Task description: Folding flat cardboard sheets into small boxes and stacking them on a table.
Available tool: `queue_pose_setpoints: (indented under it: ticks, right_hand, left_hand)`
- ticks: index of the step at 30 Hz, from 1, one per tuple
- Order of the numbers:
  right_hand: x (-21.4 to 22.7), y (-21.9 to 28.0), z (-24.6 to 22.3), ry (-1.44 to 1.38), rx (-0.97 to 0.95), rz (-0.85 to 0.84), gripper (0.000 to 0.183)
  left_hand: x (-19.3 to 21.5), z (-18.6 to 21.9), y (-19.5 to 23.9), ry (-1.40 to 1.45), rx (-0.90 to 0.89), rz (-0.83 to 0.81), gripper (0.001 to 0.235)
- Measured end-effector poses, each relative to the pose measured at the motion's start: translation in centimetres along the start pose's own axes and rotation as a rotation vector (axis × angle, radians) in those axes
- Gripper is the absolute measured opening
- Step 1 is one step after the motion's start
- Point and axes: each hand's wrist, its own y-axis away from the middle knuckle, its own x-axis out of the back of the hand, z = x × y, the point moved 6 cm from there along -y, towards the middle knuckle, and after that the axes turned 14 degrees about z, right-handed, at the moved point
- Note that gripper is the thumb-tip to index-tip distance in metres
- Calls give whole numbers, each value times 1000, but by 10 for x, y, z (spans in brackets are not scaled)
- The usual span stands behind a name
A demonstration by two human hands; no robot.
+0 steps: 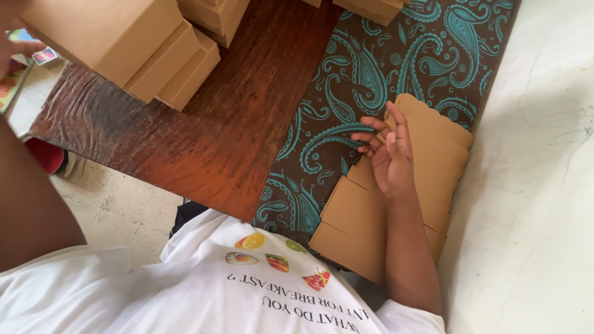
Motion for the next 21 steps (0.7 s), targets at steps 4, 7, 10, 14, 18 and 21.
queue_pose_setpoints:
  ticks: [4, 7, 10, 14, 18, 21]
  right_hand:
    - [-7, 3, -7, -7, -36, 14, 83]
    - [-10, 1, -3, 12, -40, 5, 83]
    - [-10, 2, 1, 27, -41, 0, 83]
    - [-11, 3, -3, 42, -33, 7, 82]
    - [-11, 2, -4, 36, -30, 6, 83]
    - [-10, 3, -3, 31, -32, 0, 82]
  left_hand:
    - [-48, 73, 33, 499, 420, 148, 85]
    - [-79, 246, 141, 402, 55, -131, 74]
    - [-88, 257, 151, 448, -17, -131, 58]
    - [-97, 277, 176, 424, 19, -40, 56]
    - [-107, 292, 184, 406, -52, -26, 69]
    - [-115, 305, 191, 399, -48, -40, 69]
